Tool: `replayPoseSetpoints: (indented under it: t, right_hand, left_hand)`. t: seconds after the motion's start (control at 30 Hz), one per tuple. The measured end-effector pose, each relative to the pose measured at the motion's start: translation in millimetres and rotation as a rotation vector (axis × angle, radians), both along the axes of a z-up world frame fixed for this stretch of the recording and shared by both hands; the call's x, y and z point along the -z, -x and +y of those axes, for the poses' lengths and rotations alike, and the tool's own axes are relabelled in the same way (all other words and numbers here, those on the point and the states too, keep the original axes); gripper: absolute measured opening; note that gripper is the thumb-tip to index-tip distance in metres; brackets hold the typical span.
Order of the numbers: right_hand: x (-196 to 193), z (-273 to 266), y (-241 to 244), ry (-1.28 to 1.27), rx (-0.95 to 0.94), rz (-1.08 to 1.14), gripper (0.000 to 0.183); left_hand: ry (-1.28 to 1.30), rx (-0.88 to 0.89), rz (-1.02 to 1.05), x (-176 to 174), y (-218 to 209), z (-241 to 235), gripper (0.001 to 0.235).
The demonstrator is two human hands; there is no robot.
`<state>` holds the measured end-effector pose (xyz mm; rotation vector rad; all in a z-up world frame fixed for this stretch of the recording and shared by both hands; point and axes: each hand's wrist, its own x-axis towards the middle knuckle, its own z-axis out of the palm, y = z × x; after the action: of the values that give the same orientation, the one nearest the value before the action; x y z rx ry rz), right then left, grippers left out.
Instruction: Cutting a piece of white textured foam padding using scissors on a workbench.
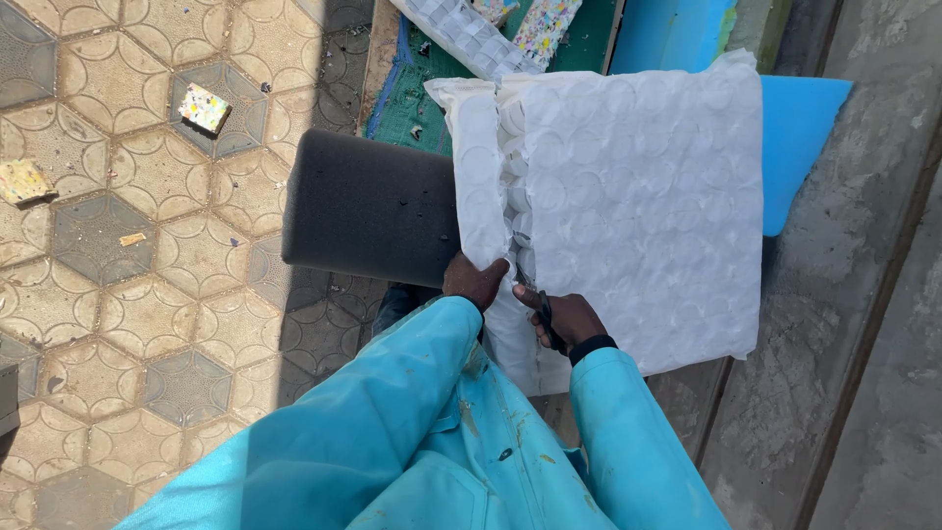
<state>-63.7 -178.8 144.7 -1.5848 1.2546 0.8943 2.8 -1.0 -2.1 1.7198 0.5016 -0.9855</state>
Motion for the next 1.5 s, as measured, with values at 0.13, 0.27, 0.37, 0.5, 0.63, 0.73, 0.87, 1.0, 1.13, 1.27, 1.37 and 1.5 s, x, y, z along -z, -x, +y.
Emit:
replayPoseSetpoints:
  t: [0.13,0.27,0.37,0.5,0.63,0.73,0.87,1.0,1.13,1.27,1.37,1.5]
  right_hand:
    - [-51.5,-2.5,13.0,-0.079,-0.053,-0.017,0.085]
    - [-137.2,9.0,34.7,-0.103,-0.072,0.111,0.092]
    - [-162.2,14.9,39.1,-0.105,-0.127,0.243,0.095]
    - [-155.6,17.8,37.8,-0.129,-0.127,0.360,0.086]
    - [-112.7,1.6,54.0,-0.142,-0.098,0.222,0.104]
    - [-97.3,2.3,38.4,-0.149,-0.092,0.189,0.106]
    - [-74.3,4.2,31.3,-0.113,-0.070,0.143,0.099]
    - [-60.0,6.2,50.1,-0.045,-0.043,0.084,0.088]
    - [-53.8,1.6,60.9,-0.030,0.022,0.038,0.081]
    - [-64.1,9.9,73.9,-0.075,0.001,0.057,0.076]
    - [-73.3,19.7,81.8,-0.099,-0.046,0.107,0.084]
    - [-64.6,16.8,95.4,-0.107,-0.098,0.227,0.107]
  left_hand:
    - [0.047,-0.014,-0.013,-9.5,-5.1,6.4,0.087]
    - [0.006,0.039,-0.019,0.7,2.0,6.9,0.091]
    - [-0.069,0.054,-0.068,42.3,12.8,-10.5,0.101]
    - [-0.137,0.094,-0.150,59.9,19.4,-16.9,0.113]
    - [-0.012,0.080,-0.042,0.9,4.6,6.5,0.093]
    - [-0.004,0.093,-0.042,-12.0,3.6,7.1,0.097]
    - [-0.015,0.128,-0.040,-20.8,6.8,7.6,0.106]
    - [-0.052,0.171,-0.020,-61.6,1.4,14.9,0.129]
    - [-0.042,0.189,0.084,-65.3,33.5,9.8,0.134]
    - [-0.035,0.175,0.202,-11.4,48.1,-1.8,0.116]
    - [-0.027,0.140,0.212,22.0,53.5,-1.4,0.107]
    - [-0.042,0.141,0.214,32.2,54.4,-4.0,0.102]
